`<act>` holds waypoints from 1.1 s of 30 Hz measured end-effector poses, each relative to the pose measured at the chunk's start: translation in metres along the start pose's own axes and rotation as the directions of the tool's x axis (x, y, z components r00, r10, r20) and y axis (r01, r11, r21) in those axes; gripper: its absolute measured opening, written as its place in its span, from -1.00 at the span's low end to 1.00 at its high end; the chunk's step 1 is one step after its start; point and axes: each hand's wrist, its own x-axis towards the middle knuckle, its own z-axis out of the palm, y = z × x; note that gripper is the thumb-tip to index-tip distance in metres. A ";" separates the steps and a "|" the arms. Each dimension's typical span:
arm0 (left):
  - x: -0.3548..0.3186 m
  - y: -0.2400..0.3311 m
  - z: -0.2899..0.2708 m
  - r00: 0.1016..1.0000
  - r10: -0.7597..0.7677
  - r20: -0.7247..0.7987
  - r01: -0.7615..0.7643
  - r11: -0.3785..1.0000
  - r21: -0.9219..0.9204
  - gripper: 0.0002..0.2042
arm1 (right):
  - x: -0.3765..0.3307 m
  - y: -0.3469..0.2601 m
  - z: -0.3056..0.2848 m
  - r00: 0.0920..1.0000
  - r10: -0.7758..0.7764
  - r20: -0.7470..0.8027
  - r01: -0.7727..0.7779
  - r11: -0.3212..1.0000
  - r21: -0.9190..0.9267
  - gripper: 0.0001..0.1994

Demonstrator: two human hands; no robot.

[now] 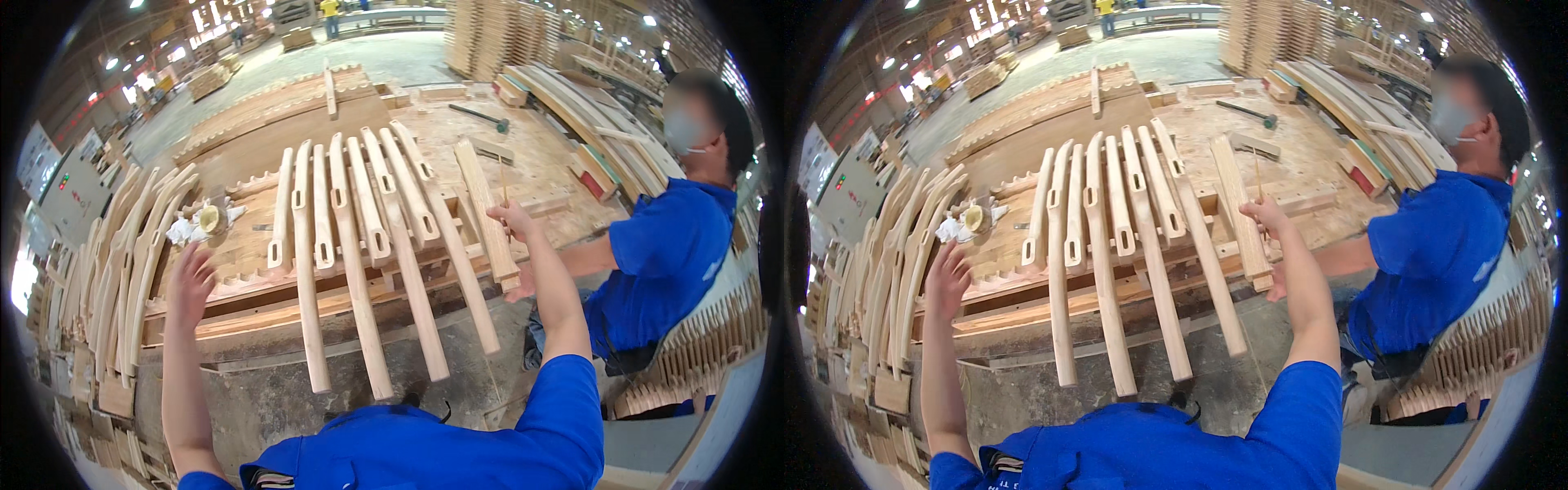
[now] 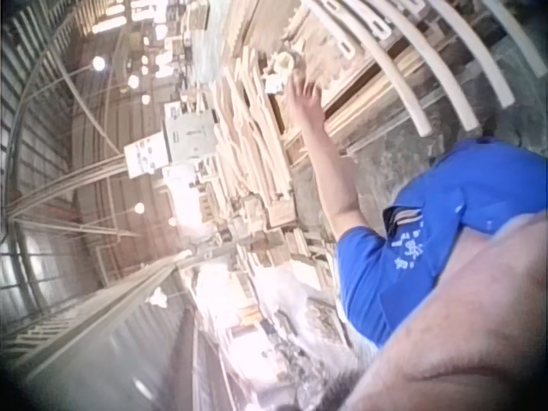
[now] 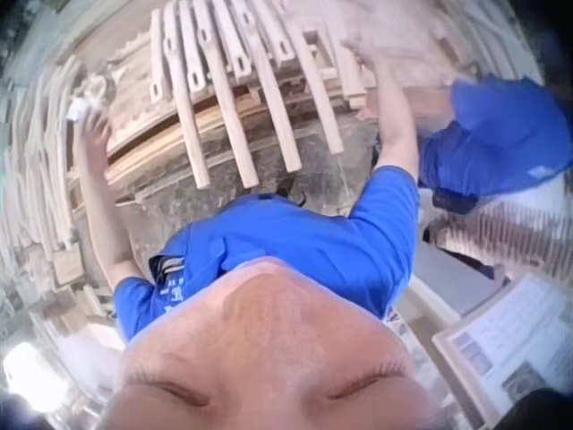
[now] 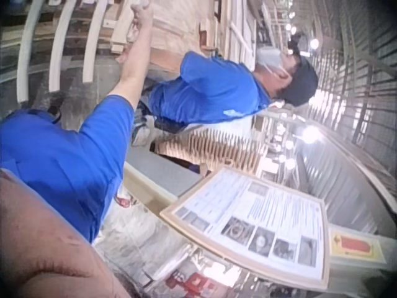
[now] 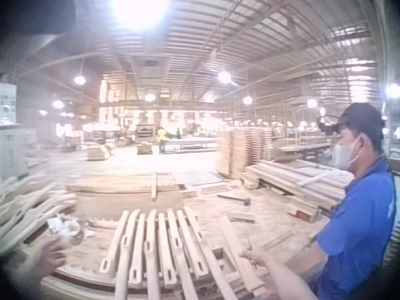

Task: The person applies glue to the ends of wooden chair legs using a small brush and container. They repeatedly dip the brush into the container, apply glue to the leg ends, and place the legs on a workbench. The person also moves the container and brush to a nearby table.

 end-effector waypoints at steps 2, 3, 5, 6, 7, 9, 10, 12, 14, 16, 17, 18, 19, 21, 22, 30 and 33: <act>-0.027 0.002 -0.052 0.974 0.043 -0.222 -0.046 0.999 -0.009 -0.64 | 0.022 0.017 0.000 0.997 0.036 0.061 -0.037 0.999 0.008 -0.68; -0.045 0.000 -0.076 0.955 0.073 -0.289 -0.085 0.996 -0.030 -0.65 | 0.029 0.029 -0.002 0.995 0.058 0.078 -0.059 0.998 0.008 -0.62; -0.091 0.003 -0.137 0.916 0.092 -0.390 -0.150 0.981 -0.121 -0.69 | 0.048 0.040 0.001 0.991 0.058 0.118 -0.062 0.998 0.026 -0.60; -0.118 0.005 -0.160 0.899 0.066 -0.432 -0.161 0.969 -0.187 -0.72 | 0.055 0.047 0.012 0.988 0.061 0.142 -0.068 0.996 0.050 -0.61; -0.135 -0.006 -0.168 0.864 0.041 -0.502 -0.169 0.963 -0.211 -0.72 | 0.057 0.052 0.017 0.990 0.076 0.118 -0.082 0.995 0.049 -0.65; -0.159 -0.027 -0.172 0.779 -0.003 -0.628 -0.200 0.947 -0.253 -0.72 | 0.058 0.057 0.026 0.993 0.096 0.072 -0.100 0.994 0.051 -0.72; -0.179 -0.035 -0.176 0.716 -0.017 -0.698 -0.228 0.939 -0.257 -0.73 | 0.058 0.057 0.035 0.990 0.123 0.074 -0.126 0.991 0.046 -0.75; -0.213 -0.039 -0.180 0.666 -0.029 -0.745 -0.252 0.932 -0.261 -0.74 | 0.062 0.052 0.056 0.977 0.187 0.102 -0.178 0.980 -0.088 -0.80; -0.222 -0.041 -0.182 0.714 -0.020 -0.700 -0.252 0.926 -0.283 -0.74 | 0.068 0.049 0.057 0.973 0.199 0.116 -0.152 0.932 -0.329 -0.83; -0.191 -0.050 -0.185 0.784 0.010 -0.620 -0.291 0.889 -0.354 -0.79 | 0.073 0.040 0.008 0.975 -0.222 -0.030 0.089 0.506 -0.858 -0.77; -0.184 -0.061 -0.183 0.798 0.055 -0.601 -0.306 0.895 -0.325 -0.78 | 0.074 0.036 0.008 0.993 -0.094 -0.073 0.048 0.879 -0.475 -0.61; -0.187 -0.064 -0.190 0.819 0.088 -0.567 -0.337 0.873 -0.352 -0.76 | 0.078 0.015 0.012 0.975 -0.177 -0.132 0.127 0.939 -0.320 -0.46; -0.159 -0.072 -0.194 0.820 0.063 -0.569 -0.318 0.877 -0.361 -0.76 | 0.070 -0.001 -0.013 0.921 -0.315 -0.232 0.225 0.911 -0.345 -0.53; -0.169 -0.050 -0.183 0.788 0.107 -0.607 -0.294 0.930 -0.218 -0.76 | 0.059 -0.008 0.045 0.968 -0.161 -0.191 0.082 0.926 -0.369 -0.74; -0.165 -0.045 -0.183 0.786 0.100 -0.610 -0.285 0.934 -0.214 -0.76 | 0.046 -0.020 0.048 0.964 -0.205 -0.168 0.145 0.938 -0.314 -0.71; -0.167 -0.037 -0.245 0.863 0.033 -0.503 -0.111 0.986 -0.126 -0.84 | -0.079 -0.122 0.188 0.938 -0.345 0.042 0.345 0.906 -0.246 -0.84; -0.194 -0.046 -0.286 0.860 0.019 -0.510 -0.074 0.993 -0.088 -0.85 | -0.133 -0.134 0.275 0.890 -0.414 0.192 0.448 0.874 -0.190 -0.90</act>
